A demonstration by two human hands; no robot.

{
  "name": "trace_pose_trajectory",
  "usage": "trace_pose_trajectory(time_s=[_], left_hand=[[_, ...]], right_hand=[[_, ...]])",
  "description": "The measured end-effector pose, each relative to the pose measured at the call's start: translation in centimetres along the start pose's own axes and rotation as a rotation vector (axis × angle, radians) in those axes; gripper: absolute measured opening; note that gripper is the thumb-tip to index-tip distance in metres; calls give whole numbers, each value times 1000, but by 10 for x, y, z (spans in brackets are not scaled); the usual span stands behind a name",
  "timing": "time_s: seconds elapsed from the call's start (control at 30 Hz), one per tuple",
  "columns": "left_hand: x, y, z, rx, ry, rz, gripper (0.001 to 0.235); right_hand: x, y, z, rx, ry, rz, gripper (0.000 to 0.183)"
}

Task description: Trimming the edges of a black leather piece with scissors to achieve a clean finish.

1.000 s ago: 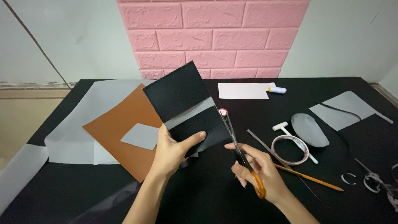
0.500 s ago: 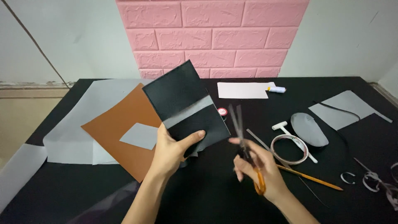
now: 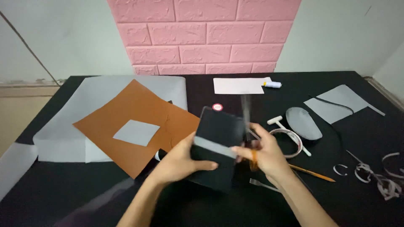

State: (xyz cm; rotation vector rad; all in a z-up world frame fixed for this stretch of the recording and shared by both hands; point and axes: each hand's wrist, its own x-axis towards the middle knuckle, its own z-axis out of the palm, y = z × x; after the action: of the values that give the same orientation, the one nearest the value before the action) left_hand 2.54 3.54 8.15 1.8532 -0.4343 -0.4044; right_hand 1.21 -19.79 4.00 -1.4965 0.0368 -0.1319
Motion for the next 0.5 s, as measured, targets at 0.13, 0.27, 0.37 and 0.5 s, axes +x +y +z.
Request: trace_pose_trajectory(time_s=[0.13,0.27,0.37,0.5], left_hand=[[-28,-34,0,459,67,-362,64],[-43,-41,7,740,260,-36,56],[-38,-29,21,835,-11,44,60],[-21,-32,30,863,-247,10,75]], right_hand=[[-5,-19,12,-336,-32,326,79],[-9,-23,13,-566,-185,312,81],[-20,-38,19,-673,-253,329,87],[-12,-32,5,-1103,-174,105,92]])
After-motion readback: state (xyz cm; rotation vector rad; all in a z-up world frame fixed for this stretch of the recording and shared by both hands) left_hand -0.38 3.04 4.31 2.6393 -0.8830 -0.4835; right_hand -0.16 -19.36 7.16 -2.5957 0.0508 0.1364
